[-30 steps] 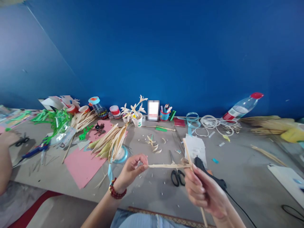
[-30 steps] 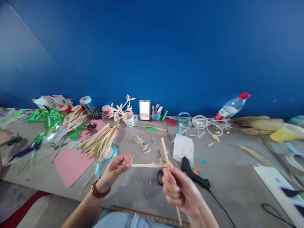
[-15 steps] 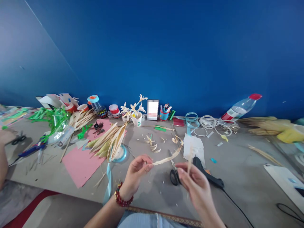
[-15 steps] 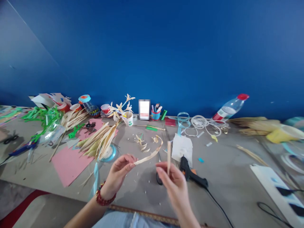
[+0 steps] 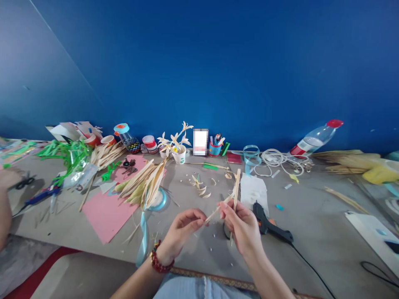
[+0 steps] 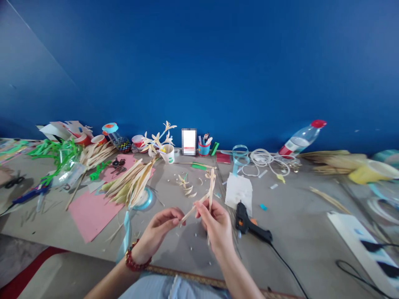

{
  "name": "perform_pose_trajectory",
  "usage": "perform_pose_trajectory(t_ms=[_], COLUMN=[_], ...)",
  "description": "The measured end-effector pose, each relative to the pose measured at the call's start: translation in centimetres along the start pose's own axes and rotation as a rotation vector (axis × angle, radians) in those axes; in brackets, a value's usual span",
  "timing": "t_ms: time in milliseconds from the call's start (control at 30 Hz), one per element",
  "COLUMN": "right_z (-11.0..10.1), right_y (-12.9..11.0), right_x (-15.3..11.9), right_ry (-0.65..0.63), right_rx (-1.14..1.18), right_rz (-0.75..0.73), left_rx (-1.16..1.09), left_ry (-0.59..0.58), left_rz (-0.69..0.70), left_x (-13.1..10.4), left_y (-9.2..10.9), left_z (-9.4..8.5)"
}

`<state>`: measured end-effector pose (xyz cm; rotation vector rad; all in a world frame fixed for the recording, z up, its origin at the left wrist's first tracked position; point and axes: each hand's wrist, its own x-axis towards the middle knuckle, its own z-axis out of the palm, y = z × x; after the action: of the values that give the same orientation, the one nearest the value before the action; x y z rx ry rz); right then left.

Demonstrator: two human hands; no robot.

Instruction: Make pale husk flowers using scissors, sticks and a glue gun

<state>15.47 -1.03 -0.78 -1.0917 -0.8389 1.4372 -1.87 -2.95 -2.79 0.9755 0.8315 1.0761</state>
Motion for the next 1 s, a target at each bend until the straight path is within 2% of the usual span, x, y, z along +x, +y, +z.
perform_pose_trajectory(t_ms=[167, 300, 533, 700, 833, 1000], right_z=[0.0, 0.0, -0.5, -0.6, -0.4, -1.0], right_y=[0.4, 0.6, 0.2, -0.4, -0.7, -0.4], right_x=[0.1, 0.1, -0.4, -0.5, -0.5, -0.2], right_ry=[-0.014, -0.039, -0.118, -0.199, -0.258, -0.179], right_rx=[-0.074, -0.160, -0.349, -0.484, -0.531, -0.434], right_rz=[0.023, 0.032, -0.080, -0.180, -0.205, -0.191], left_rx=[0.077, 0.096, 0.038, -0.027, -0.040, -0.005], left_ry=[-0.028, 0.022, 0.102, 0.020, -0.001, -0.030], left_rz=[0.073, 0.014, -0.039, -0.026, -0.045, -0.077], left_x=[1.0, 1.9, 1.8, 1.7, 1.5, 0.7], left_y=[1.3, 1.5, 1.3, 1.2, 1.6, 1.6], left_z=[0.8, 1.7, 2.0, 1.6, 1.4, 0.9])
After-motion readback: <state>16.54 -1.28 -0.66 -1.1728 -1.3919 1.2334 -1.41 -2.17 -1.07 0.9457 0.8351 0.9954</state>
